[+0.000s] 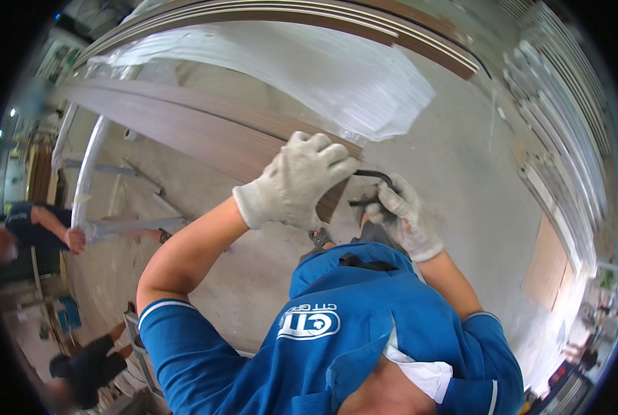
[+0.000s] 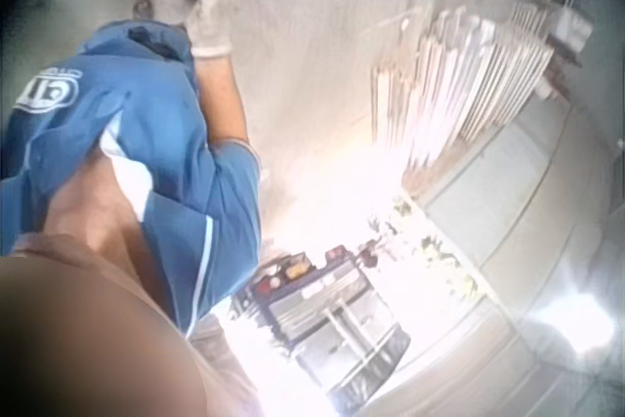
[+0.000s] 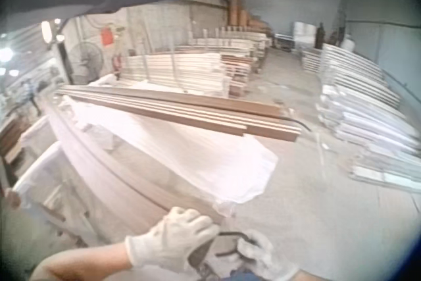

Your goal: The person measures a long white frame with a tape measure, then removes protective plastic and foam from multiple frame sections. He inserts thin black strips into grooves on the frame and stacks the assembled pieces on a metal cart. The person also gathers discarded plastic and foam and places them on the floor.

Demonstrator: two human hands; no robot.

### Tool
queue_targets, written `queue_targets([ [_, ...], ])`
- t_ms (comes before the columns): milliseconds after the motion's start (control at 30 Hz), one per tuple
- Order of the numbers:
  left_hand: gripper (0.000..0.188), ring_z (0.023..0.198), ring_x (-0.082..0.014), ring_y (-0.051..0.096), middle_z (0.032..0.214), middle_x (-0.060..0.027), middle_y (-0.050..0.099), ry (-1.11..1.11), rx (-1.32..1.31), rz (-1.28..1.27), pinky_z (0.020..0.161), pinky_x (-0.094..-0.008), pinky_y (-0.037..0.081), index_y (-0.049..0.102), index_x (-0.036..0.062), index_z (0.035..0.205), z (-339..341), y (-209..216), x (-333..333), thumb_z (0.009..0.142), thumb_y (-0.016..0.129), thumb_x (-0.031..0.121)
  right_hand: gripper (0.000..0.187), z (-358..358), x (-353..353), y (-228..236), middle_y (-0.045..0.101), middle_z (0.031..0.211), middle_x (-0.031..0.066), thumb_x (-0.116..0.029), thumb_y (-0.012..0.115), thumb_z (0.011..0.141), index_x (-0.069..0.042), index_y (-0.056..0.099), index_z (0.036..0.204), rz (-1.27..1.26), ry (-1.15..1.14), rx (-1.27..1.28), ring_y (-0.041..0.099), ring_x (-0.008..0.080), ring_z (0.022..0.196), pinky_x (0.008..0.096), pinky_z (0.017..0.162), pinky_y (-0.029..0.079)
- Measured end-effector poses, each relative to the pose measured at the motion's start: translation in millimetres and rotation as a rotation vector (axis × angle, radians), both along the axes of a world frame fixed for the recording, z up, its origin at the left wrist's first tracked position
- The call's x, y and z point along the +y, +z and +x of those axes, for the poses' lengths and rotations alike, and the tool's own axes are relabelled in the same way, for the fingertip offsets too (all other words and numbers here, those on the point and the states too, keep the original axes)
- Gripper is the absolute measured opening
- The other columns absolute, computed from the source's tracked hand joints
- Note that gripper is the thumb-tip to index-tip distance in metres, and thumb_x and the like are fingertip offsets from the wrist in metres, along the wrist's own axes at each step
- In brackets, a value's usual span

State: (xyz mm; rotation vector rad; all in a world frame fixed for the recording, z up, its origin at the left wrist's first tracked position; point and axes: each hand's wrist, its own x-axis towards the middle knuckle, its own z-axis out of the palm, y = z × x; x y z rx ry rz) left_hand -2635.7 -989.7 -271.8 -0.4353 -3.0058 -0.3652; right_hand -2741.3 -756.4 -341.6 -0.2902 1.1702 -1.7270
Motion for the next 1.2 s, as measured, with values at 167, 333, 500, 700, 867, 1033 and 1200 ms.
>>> queue_targets([
  [167, 0.081, 0.107, -0.0296, 0.057, 0.119, -0.0077, 0.060, 0.013, 0.035, -0.013, 0.087, -0.0448, 0.047, 0.061, 0.0105, 0.127, 2, 0, 2, 0.052, 0.083, 0.031, 0.015, 23, -16, -4, 0.067, 0.107, 0.0087, -0.013, 0.069, 0.099, -0.005, 0.057, 0.106, -0.144, -0.158, -0.104, 0.070, 0.0175, 0.095, 0.0316, 0.084, 0.059],
  [333, 0.081, 0.110, -0.0305, 0.056, 0.122, -0.0084, 0.058, 0.037, 0.008, -0.042, 0.088, -0.0451, 0.046, 0.061, 0.0108, 0.127, 2, 2, 5, 0.052, 0.084, 0.031, 0.018, 37, -32, -20, 0.068, 0.099, 0.0061, -0.005, 0.074, 0.093, -0.002, 0.061, 0.105, -0.152, -0.195, -0.066, 0.067, 0.0134, 0.084, 0.0277, 0.075, 0.057],
  [500, 0.073, 0.110, -0.0319, 0.058, 0.119, -0.0091, 0.061, 0.021, 0.042, -0.037, 0.090, -0.0459, 0.046, 0.062, 0.0115, 0.124, 0, 0, 6, 0.057, 0.083, 0.031, 0.025, 33, -39, -29, 0.067, 0.092, 0.0033, -0.005, 0.078, 0.088, 0.000, 0.064, 0.108, 0.036, -0.286, 0.295, 0.063, 0.0102, 0.077, 0.0262, 0.069, 0.055],
  [700, 0.069, 0.114, -0.0305, 0.059, 0.117, -0.0095, 0.063, 0.002, 0.092, -0.027, 0.090, -0.0456, 0.046, 0.064, 0.0128, 0.120, 5, 4, 5, 0.057, 0.083, 0.033, 0.037, 14, -10, 4, 0.068, 0.108, 0.0074, -0.016, 0.066, 0.097, 0.002, 0.064, 0.129, -0.017, 0.048, 0.403, 0.066, 0.0161, 0.087, 0.0326, 0.077, 0.055],
  [867, 0.078, 0.110, -0.0261, 0.059, 0.118, -0.0077, 0.062, -0.004, 0.113, -0.003, 0.087, -0.0406, 0.045, 0.065, 0.0109, 0.122, 8, 3, 2, 0.051, 0.086, 0.037, 0.021, -23, -4, -18, 0.070, 0.087, 0.0063, -0.016, 0.070, 0.094, 0.003, 0.068, 0.103, 0.160, 0.142, 0.753, 0.066, 0.0151, 0.077, 0.0309, 0.074, 0.054],
  [1033, 0.076, 0.108, -0.0244, 0.058, 0.114, -0.0057, 0.063, -0.005, 0.080, 0.028, 0.084, -0.0386, 0.044, 0.067, 0.0128, 0.117, 8, -3, 1, 0.050, 0.088, 0.040, 0.019, -6, -21, -19, 0.071, 0.086, 0.0067, -0.010, 0.078, 0.087, 0.003, 0.064, 0.093, 0.274, -0.017, 0.908, 0.069, 0.0161, 0.078, 0.0312, 0.071, 0.054],
  [1200, 0.076, 0.108, -0.0245, 0.058, 0.113, -0.0053, 0.063, -0.008, 0.135, 0.076, 0.085, -0.0391, 0.045, 0.067, 0.0122, 0.116, 8, -9, -1, 0.048, 0.088, 0.039, 0.024, 11, -43, 8, 0.069, 0.091, 0.0086, 0.003, 0.074, 0.082, 0.001, 0.061, 0.102, 0.172, -0.178, 1.014, 0.068, 0.0168, 0.077, 0.0327, 0.074, 0.057],
])
